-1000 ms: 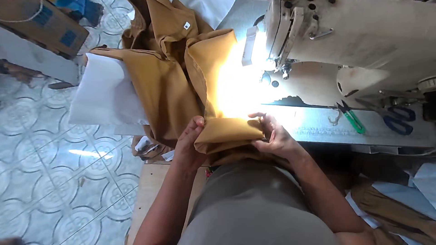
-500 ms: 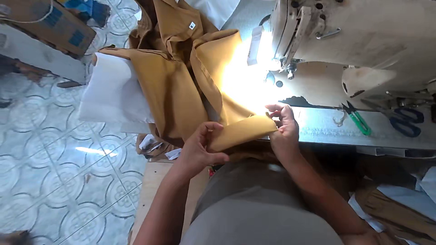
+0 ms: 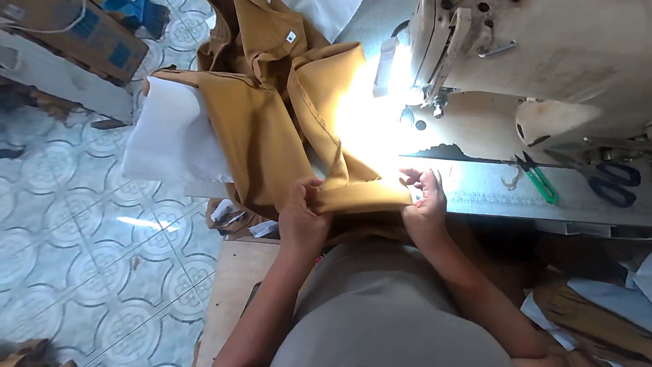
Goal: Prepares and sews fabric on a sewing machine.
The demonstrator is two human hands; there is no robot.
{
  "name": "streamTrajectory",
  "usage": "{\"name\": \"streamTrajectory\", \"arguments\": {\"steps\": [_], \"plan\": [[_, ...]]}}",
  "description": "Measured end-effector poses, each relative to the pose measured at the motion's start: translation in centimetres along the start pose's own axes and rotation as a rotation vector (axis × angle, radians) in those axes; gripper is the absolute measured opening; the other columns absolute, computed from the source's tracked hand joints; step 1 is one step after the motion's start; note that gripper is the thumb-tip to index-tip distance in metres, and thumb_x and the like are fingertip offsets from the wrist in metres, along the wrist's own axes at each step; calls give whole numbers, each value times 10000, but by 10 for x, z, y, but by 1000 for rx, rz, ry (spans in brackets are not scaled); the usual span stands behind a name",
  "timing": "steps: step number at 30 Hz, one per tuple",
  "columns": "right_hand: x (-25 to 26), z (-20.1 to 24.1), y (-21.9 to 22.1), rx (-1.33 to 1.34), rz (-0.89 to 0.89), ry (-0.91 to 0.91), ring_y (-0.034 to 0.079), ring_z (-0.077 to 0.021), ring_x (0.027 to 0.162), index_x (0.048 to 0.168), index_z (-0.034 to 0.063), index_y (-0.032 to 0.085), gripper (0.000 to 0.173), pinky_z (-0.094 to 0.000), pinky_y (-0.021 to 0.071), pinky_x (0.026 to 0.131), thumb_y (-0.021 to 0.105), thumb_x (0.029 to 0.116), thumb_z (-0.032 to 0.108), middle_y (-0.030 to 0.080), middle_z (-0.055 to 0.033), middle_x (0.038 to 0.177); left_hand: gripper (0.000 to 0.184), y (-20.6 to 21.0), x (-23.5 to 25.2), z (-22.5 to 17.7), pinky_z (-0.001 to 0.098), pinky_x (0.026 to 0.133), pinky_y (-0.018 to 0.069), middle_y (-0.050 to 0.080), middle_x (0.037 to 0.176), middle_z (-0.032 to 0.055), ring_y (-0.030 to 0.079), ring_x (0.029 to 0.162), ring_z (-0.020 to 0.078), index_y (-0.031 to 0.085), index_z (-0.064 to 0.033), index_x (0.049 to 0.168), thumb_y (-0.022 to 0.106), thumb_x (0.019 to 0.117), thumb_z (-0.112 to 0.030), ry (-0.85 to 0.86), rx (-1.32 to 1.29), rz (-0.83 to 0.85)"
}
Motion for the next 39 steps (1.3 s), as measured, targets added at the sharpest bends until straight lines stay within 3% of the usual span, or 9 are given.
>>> {"name": "streamTrajectory", "arguments": {"steps": [3,10,15,18,21,27,32,35,39], "plan": [[-2,-4,-2,-84,-3,-17,637,-209,1032,1116,27,660,464,-362,554,864,632,678,-124,676,-109,1148,474,-8,1,-10,582,991,451,625,1239,186,574,1193,372,615,-37,1187,769,740,-49,231,94,-92],[-5,-2,-4,-174,-35,-74,667,-261,988,1153,27,682,458,-380,591,835,707,707,-71,670,-149,1093,178,3,-19,-26,630,1247,71,610,1362,-98,331,1500,213,724,-363,982,606,1029,-239,682,-151,123],[-1,2,-9,-217,-55,-94,670,-232,908,1114,6,675,391,-336,587,790,738,735,-67,666,-137,1006,178,2,-18,-42,584,1207,226,719,1093,-32,611,1202,164,723,-230,1046,551,1009,-253,740,96,221],[0,2,-11,-243,-53,-86,691,-272,935,1101,-15,671,335,-382,593,820,733,775,-62,681,-160,1002,316,2,-17,-60,424,981,491,739,1032,17,661,1066,218,742,-178,985,630,976,-474,727,214,250],[0,0,-14,-267,-27,-58,700,-281,953,1119,-13,672,288,-395,597,840,710,837,-57,691,-163,1017,151,5,-12,-73,407,797,600,740,1036,87,714,974,281,760,-120,1007,622,991,-179,698,268,312],[-47,56,-20,-187,72,-490,677,-214,1020,1075,90,682,337,-337,560,915,690,978,412,701,-101,1042,228,13,7,-93,481,703,573,665,1197,153,674,932,342,758,-58,987,605,907,90,740,433,318],[-45,47,26,-570,190,-411,732,-342,996,1156,16,724,411,-468,588,888,677,954,371,751,-158,1006,172,5,20,-112,519,679,576,647,1229,190,685,909,376,748,-25,1008,639,903,55,740,477,312],[-46,40,24,-589,260,-479,715,-308,969,897,86,706,283,-554,543,893,609,1012,326,705,-88,842,160,-11,38,-111,557,598,563,635,1267,212,694,817,403,757,-9,1001,645,894,35,663,589,307],[-53,50,-17,-378,261,-618,615,-210,1238,861,169,666,330,-508,381,1148,546,1056,407,700,-38,1190,298,-25,57,-98,565,641,526,655,1139,211,677,883,402,690,-20,849,505,881,-252,853,624,375]]}}
Point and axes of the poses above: each hand's wrist, its own x-axis towards the middle knuckle, its own y-axis out of the palm, z = x × y, the point moved 7 cm from there along x, towards the middle knuckle
